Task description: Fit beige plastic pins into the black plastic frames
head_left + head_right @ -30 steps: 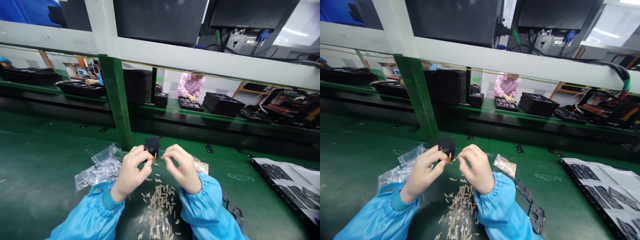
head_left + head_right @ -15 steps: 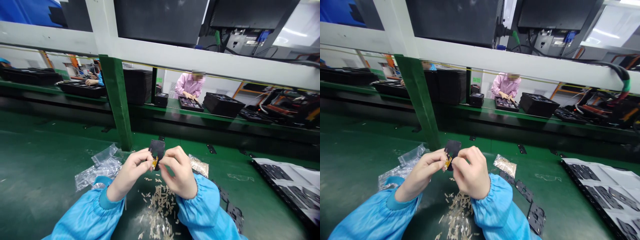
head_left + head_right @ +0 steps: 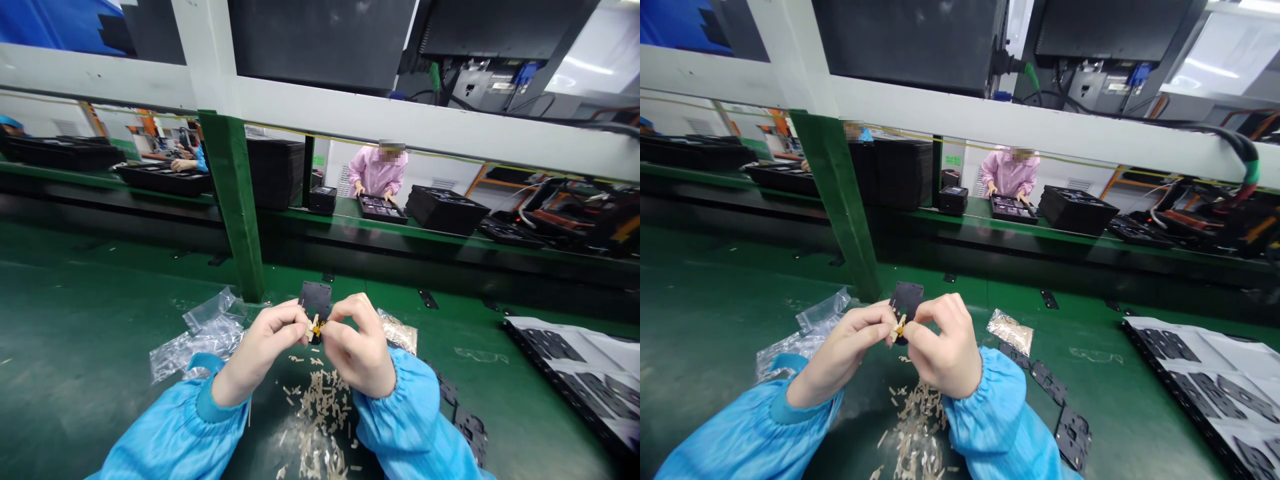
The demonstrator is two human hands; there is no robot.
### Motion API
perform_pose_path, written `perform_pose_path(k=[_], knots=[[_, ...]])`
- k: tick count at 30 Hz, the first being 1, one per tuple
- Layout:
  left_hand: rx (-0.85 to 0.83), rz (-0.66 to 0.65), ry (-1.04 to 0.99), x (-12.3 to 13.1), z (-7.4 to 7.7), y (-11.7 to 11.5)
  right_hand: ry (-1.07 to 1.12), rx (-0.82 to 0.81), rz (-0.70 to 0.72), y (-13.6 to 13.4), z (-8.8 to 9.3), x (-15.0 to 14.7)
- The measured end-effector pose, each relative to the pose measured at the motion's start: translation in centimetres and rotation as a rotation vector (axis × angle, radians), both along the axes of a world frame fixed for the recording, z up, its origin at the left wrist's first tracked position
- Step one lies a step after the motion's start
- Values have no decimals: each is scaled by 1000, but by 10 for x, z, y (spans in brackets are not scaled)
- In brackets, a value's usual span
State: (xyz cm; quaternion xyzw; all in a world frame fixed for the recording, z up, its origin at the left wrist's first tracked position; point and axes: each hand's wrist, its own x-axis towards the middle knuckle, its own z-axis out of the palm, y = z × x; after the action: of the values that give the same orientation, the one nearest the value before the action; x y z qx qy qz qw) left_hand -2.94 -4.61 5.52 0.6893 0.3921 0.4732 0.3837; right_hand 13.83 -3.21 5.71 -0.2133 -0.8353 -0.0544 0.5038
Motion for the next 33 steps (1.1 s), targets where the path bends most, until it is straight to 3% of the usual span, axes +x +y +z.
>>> perform_pose_path(k=[10, 17, 26, 33], knots=[[268, 247, 186, 6, 5, -7, 333, -478, 28, -2, 3, -3], [395, 314, 246, 8, 3, -10, 303, -397, 92, -6, -2, -6], [402, 326, 269, 9, 4, -12, 348, -358, -77, -7, 0, -10], [429, 349, 256, 9, 4, -13, 383, -388, -4, -12, -6, -16]])
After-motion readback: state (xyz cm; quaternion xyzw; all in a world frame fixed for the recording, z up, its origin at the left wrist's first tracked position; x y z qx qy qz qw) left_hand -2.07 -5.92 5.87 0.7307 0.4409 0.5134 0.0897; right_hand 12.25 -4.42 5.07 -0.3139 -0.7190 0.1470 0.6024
